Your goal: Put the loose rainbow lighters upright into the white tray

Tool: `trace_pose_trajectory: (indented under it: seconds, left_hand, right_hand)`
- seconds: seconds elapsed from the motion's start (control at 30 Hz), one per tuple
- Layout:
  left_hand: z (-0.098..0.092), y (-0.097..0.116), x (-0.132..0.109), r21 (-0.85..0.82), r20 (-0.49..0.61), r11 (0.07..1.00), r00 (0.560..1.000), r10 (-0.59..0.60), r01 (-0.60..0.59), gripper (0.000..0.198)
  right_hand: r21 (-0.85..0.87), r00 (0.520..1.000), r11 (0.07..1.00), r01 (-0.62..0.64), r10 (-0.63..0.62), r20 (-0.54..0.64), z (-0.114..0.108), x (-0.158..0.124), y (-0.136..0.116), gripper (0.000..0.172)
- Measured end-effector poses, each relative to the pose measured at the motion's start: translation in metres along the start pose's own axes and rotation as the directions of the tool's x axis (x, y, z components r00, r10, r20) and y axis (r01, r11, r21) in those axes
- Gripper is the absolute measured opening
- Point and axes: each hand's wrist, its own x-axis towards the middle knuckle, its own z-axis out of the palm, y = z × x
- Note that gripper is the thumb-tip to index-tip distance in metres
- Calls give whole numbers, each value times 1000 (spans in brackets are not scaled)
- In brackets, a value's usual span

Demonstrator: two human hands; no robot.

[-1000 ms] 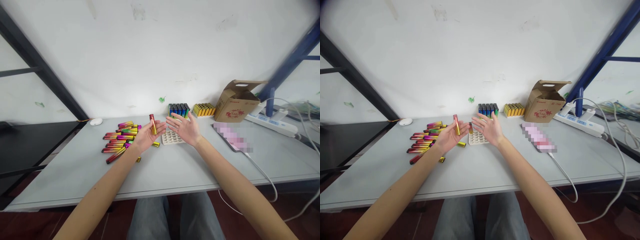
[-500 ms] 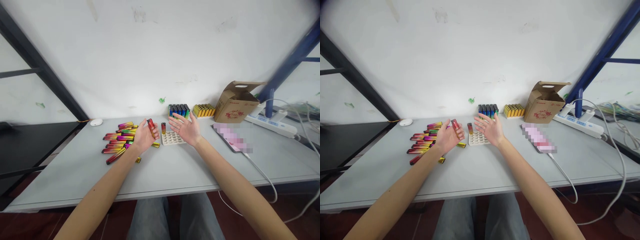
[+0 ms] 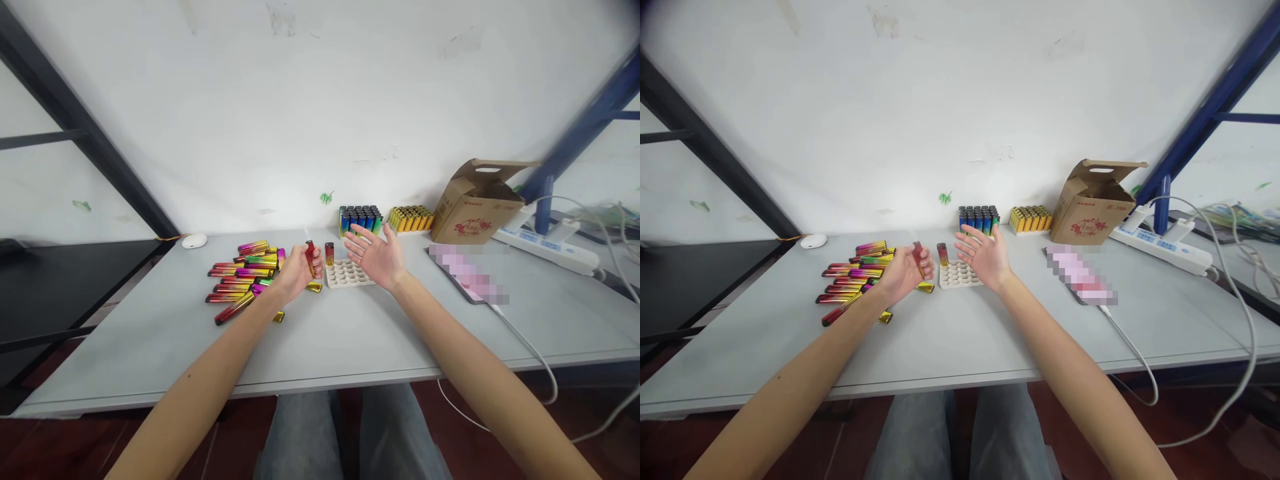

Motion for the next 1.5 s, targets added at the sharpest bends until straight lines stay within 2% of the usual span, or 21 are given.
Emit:
trace_pose_trajectory:
  seconds: [0.2, 0.73, 1.0, 1.13, 1.3, 1.5]
  left_hand:
    - [2, -4, -2, 33, 11, 999, 1000, 14, -14, 27]
    - [6, -7, -8, 64, 129, 997, 990, -59, 51, 30]
    - [7, -8, -9, 67, 134, 995, 988, -78, 70, 29]
    - [7, -8, -9, 65, 142, 997, 989, -46, 37, 32]
    - [5, -7, -8, -28, 171, 1000, 985, 11, -7, 28]
    - [5, -11, -5, 12, 108, 999, 993, 51, -53, 14]
  right_hand:
    - [-12, 1000, 1000, 7, -7, -1, 0, 0, 0, 59]
    - [-38, 1000, 999, 17, -17, -5, -1, 1, 0, 58]
    - [-56, 1000, 998, 16, -16, -6, -1, 1, 0, 57]
    - [-45, 1000, 999, 13, -13, -5, -1, 1, 0, 58]
    - [-58, 1000, 998, 28, -29, -8, -1, 0, -2, 59]
    - [-112, 997, 991, 71, -72, -3, -1, 0, -2, 57]
